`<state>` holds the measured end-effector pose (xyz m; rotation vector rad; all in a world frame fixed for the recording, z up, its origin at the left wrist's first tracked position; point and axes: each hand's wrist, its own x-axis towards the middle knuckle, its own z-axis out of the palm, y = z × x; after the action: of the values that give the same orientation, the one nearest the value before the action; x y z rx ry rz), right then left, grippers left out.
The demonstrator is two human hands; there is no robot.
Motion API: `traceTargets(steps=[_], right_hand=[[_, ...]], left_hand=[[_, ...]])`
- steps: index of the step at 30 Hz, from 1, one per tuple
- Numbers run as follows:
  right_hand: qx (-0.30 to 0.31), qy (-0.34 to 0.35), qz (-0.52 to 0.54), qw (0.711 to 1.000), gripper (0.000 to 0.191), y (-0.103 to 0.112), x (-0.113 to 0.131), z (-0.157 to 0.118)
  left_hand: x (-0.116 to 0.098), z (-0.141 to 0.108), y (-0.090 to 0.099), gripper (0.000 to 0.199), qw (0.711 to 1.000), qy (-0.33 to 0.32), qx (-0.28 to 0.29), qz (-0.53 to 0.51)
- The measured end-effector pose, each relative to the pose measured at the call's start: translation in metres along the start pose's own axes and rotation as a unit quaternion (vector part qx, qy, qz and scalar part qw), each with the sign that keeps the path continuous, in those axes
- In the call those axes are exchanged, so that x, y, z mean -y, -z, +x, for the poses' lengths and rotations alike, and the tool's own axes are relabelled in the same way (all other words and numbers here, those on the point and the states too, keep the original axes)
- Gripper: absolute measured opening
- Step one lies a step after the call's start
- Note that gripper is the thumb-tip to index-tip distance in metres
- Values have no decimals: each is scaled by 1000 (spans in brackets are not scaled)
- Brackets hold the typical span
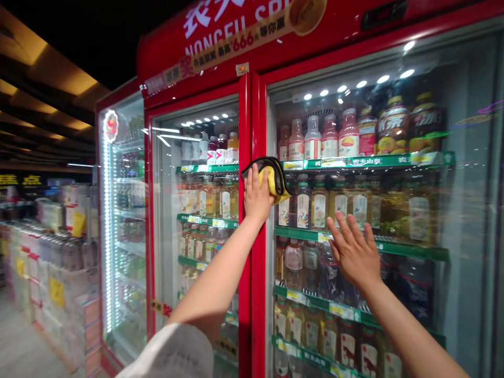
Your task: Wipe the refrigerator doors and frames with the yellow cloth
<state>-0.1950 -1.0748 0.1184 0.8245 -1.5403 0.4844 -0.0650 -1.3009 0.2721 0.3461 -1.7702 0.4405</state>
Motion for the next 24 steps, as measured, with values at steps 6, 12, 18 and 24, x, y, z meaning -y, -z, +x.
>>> traceTargets(steps=[6,12,18,24], right_hand=[[19,-7,7,1000,74,1,-3,-1],[59,-8,8,998,72,2,-10,-3],[64,-13,16,998,69,1,-13,-3],[36,-9,23,999,69,1,-10,0]], left_hand=[[-1,-12,-2,82,1000,1,3,-20],[-9,-171,-20,85,996,13,89,-13],[-18,-269,-25,71,977,-3,212,16],[-40,-164,-20,84,990,-4,140,29]])
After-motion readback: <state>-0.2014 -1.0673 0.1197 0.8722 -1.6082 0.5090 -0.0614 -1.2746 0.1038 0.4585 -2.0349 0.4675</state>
